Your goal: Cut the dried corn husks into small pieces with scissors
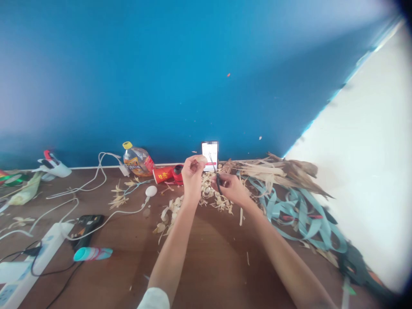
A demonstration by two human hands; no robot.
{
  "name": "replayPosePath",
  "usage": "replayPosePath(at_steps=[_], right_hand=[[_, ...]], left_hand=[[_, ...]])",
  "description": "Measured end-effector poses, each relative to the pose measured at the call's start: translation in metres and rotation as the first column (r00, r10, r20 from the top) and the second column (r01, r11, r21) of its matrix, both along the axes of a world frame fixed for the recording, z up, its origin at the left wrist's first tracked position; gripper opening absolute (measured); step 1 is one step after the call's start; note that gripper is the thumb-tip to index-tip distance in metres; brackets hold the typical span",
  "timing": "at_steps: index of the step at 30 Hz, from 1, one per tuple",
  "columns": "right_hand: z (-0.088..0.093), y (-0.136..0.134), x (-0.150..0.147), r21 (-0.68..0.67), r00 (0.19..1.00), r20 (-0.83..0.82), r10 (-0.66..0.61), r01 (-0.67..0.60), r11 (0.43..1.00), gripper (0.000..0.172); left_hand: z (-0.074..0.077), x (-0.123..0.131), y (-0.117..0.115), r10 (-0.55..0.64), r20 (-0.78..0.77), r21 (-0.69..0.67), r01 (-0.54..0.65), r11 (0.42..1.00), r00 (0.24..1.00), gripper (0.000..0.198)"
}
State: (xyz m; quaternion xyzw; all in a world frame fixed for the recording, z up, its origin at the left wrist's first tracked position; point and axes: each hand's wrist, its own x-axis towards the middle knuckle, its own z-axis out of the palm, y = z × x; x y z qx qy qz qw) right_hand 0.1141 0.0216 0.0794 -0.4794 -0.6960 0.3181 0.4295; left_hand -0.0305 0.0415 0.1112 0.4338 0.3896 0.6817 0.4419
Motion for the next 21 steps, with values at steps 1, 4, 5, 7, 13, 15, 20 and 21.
replayPosePath(at_steps=[1,4,5,7,13,15,20,21], right_hand=[[0.0000,-0.0001,-0.0008,-0.003,1.000,-0.005,0.009,-0.009,1.000,0.015],[-0.0009,-0.0002,-0.0027,-0.011,1.000,-0.008,0.025,-0.025,1.000,0.014],[-0.0015,-0.0002,-0.0029,-0.012,1.000,-0.003,0.025,-0.025,1.000,0.014],[-0.0027,-0.0002,-0.0025,-0.007,1.000,0.016,0.019,-0.019,1.000,0.017],[-0.0038,0.0006,0.0007,0.053,0.997,0.047,-0.061,0.059,0.997,0.033],[-0.0027,0.0006,0.0006,0.037,0.997,0.042,-0.060,0.059,0.998,0.031],[-0.0019,0.0008,-0.0009,0.014,0.999,0.038,-0.018,0.017,1.000,0.016],[-0.0024,0.0010,-0.0010,0.014,0.999,0.044,-0.015,0.015,1.000,0.015]], left_hand=[[-0.0001,0.0008,0.0001,0.001,0.021,-0.006,-0.001,1.000,1.000,0.026],[-0.0011,0.0027,0.0012,-0.029,0.089,-0.022,0.031,0.999,0.996,0.024],[-0.0015,0.0032,0.0018,-0.040,0.109,-0.023,0.043,0.999,0.993,0.024],[-0.0022,0.0038,0.0028,-0.048,0.139,-0.027,0.053,0.998,0.989,0.024],[-0.0022,0.0040,0.0030,-0.039,0.153,-0.059,0.049,0.997,0.987,0.024],[-0.0022,0.0037,0.0022,-0.005,0.107,-0.087,0.015,0.996,0.994,0.024],[-0.0042,0.0030,0.0023,0.007,0.069,-0.090,-0.001,0.996,0.998,0.022],[-0.0047,0.0030,0.0027,0.003,0.076,-0.087,0.004,0.996,0.997,0.022]])
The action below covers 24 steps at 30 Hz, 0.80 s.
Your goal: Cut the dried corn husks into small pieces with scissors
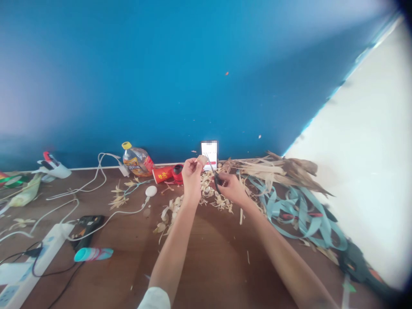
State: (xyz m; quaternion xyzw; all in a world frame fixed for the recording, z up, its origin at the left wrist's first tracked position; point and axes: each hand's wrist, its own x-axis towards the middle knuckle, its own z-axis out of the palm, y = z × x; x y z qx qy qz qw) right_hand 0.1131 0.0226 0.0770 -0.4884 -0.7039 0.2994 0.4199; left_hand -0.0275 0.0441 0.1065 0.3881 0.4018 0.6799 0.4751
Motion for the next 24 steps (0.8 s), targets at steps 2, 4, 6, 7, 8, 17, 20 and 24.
replayPosePath(at_steps=[2,4,6,7,8,17,20,24], right_hand=[[-0.0012,0.0004,0.0002,0.001,1.000,0.006,-0.003,0.003,1.000,0.016],[-0.0022,0.0007,0.0005,-0.001,1.000,0.001,-0.007,0.007,1.000,0.016],[-0.0026,0.0009,0.0009,-0.011,1.000,-0.002,-0.013,0.013,1.000,0.016],[-0.0027,0.0009,0.0012,-0.016,1.000,0.000,-0.017,0.017,1.000,0.016],[-0.0027,0.0009,0.0015,-0.019,1.000,0.004,-0.020,0.020,1.000,0.017],[-0.0043,0.0033,0.0076,0.035,0.999,0.030,-0.024,0.023,0.999,0.033],[-0.0039,0.0029,0.0067,0.014,1.000,0.017,-0.015,0.014,1.000,0.026],[-0.0043,0.0022,0.0039,0.014,1.000,0.022,-0.004,0.004,1.000,0.021]], left_hand=[[-0.0007,0.0001,0.0009,-0.011,0.011,0.003,0.011,1.000,1.000,0.022],[-0.0007,0.0001,0.0016,-0.023,0.011,0.003,0.023,1.000,1.000,0.023],[-0.0004,-0.0001,0.0018,-0.033,0.007,0.005,0.033,0.999,0.999,0.024],[-0.0001,-0.0004,0.0016,-0.036,0.005,0.007,0.036,0.999,0.999,0.025],[0.0002,-0.0007,0.0013,-0.039,0.001,0.008,0.039,0.999,0.999,0.027],[0.0010,-0.0006,-0.0004,-0.126,0.001,0.017,0.126,0.992,0.992,0.024],[0.0036,0.0003,-0.0009,-0.129,0.029,0.016,0.129,0.992,0.991,0.019],[0.0052,-0.0005,-0.0015,-0.132,0.030,0.006,0.132,0.991,0.991,0.017]])
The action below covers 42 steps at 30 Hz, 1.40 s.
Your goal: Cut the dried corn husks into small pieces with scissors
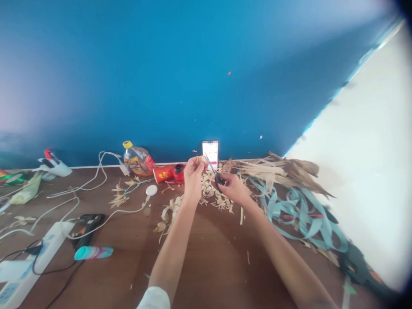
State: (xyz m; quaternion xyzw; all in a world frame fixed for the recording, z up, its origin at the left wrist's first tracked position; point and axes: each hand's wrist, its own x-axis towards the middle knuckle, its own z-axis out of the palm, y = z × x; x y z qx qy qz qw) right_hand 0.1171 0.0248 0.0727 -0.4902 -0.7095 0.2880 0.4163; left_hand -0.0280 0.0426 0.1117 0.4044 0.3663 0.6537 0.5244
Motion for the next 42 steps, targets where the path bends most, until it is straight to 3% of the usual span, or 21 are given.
replayPosePath(at_steps=[6,12,22,32,42], right_hand=[[-0.003,0.002,0.001,0.035,1.000,0.024,-0.014,0.014,0.999,0.029],[-0.002,0.002,0.001,0.022,0.998,-0.019,-0.058,0.058,0.998,0.035],[0.005,-0.001,0.001,-0.066,0.999,-0.046,-0.001,-0.002,0.998,0.020],[0.002,0.000,0.001,-0.149,0.997,-0.072,0.041,-0.051,0.988,0.019],[0.001,0.000,0.000,-0.190,0.992,-0.119,0.034,-0.056,0.980,0.020]], left_hand=[[-0.004,-0.003,0.004,-0.015,-0.072,-0.082,0.010,0.997,0.997,0.022],[-0.001,-0.003,0.002,-0.070,-0.145,-0.065,0.062,0.996,0.987,0.029],[-0.004,-0.006,0.004,0.018,-0.156,-0.028,-0.022,0.999,0.988,0.023],[-0.013,-0.009,0.008,0.058,-0.182,0.074,-0.045,0.996,0.982,0.020],[-0.015,-0.008,0.008,0.050,-0.132,0.036,-0.046,0.998,0.990,0.019]])
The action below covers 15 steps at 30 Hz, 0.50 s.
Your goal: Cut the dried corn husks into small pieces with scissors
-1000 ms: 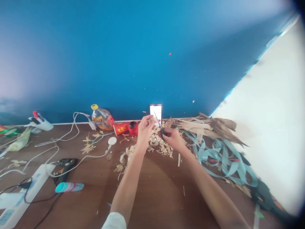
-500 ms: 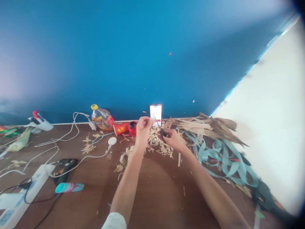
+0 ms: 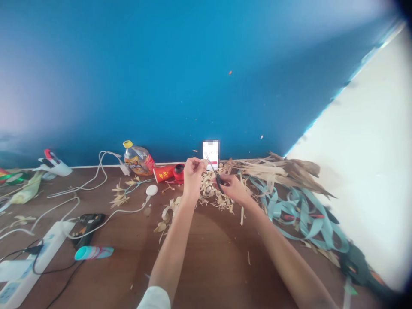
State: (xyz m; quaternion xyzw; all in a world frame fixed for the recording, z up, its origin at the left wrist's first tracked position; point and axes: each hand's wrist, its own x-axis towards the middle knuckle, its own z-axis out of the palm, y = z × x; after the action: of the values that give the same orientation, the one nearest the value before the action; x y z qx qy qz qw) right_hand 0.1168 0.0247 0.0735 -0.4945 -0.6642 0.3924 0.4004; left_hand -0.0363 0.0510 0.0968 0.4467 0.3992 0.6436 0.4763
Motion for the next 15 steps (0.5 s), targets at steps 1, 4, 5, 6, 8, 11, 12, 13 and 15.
replayPosePath(at_steps=[1,4,5,6,8,11,12,13,15], right_hand=[[0.0003,-0.0001,-0.0001,-0.003,1.000,-0.001,0.000,0.000,1.000,0.020],[0.0020,-0.0008,-0.0010,0.001,1.000,-0.001,0.005,-0.005,1.000,0.021],[0.0029,-0.0012,-0.0013,0.005,1.000,-0.005,0.012,-0.012,1.000,0.022],[0.0039,-0.0017,-0.0015,0.008,1.000,-0.010,0.023,-0.023,1.000,0.023],[0.0061,-0.0026,-0.0016,0.009,0.999,-0.022,0.043,-0.043,0.999,0.026],[0.0089,-0.0035,-0.0011,-0.008,0.998,-0.023,0.055,-0.055,0.998,0.030],[0.0095,-0.0037,-0.0009,-0.015,0.998,-0.019,0.056,-0.056,0.998,0.031],[0.0099,-0.0037,-0.0008,-0.021,0.998,-0.017,0.057,-0.058,0.998,0.031],[0.0101,-0.0037,-0.0009,-0.028,0.998,-0.019,0.058,-0.059,0.998,0.030]], left_hand=[[-0.0004,-0.0002,0.0002,0.000,-0.001,-0.004,0.000,1.000,1.000,0.019],[-0.0011,-0.0009,0.0003,-0.006,-0.019,-0.003,0.006,1.000,1.000,0.019],[-0.0012,-0.0010,0.0003,-0.012,-0.027,-0.002,0.012,1.000,1.000,0.019],[-0.0011,-0.0010,0.0003,-0.020,-0.035,0.000,0.020,1.000,0.999,0.018],[-0.0009,-0.0006,0.0003,-0.033,-0.046,0.001,0.033,0.999,0.998,0.017],[-0.0005,0.0004,0.0004,-0.038,-0.044,0.003,0.038,0.999,0.998,0.017],[-0.0003,0.0007,0.0004,-0.037,-0.037,0.003,0.038,0.999,0.999,0.017],[-0.0001,0.0010,0.0005,-0.039,-0.028,0.003,0.039,0.999,0.999,0.017],[0.0003,0.0013,0.0005,-0.041,-0.012,0.001,0.041,0.999,0.999,0.017]])
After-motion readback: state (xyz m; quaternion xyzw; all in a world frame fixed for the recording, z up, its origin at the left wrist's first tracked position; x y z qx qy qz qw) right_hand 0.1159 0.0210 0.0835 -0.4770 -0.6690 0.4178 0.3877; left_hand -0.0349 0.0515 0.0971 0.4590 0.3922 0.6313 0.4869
